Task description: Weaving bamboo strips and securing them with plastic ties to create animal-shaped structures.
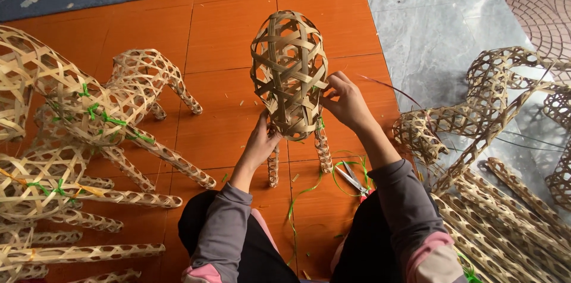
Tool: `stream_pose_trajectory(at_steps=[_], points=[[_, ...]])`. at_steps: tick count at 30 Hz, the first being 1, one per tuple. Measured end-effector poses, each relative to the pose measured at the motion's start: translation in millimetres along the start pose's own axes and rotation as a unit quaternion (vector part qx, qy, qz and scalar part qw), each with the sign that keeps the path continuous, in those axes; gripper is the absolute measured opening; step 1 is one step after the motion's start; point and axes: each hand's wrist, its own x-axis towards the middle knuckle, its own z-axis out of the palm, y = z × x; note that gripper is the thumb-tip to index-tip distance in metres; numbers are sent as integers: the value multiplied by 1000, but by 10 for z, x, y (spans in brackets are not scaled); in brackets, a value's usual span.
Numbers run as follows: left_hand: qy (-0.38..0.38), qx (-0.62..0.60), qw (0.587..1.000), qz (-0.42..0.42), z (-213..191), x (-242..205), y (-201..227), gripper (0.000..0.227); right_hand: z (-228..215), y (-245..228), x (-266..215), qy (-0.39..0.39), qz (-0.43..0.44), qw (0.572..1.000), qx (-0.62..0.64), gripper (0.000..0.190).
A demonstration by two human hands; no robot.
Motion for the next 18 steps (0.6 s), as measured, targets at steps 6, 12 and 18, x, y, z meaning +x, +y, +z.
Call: stream_pose_trajectory(at_steps=[6, 12, 18], points=[[1, -14, 1000, 9, 20, 73, -179, 74, -1, -10, -94, 4, -38, 999, -20, 19], [12, -18, 1000, 10, 7, 62, -266, 71, 60, 142, -252, 13, -68, 996, -60, 21], [-23, -41, 999, -7, -94, 87, -271, 86, -36, 117, -441, -6, 54, 998, 22, 59]])
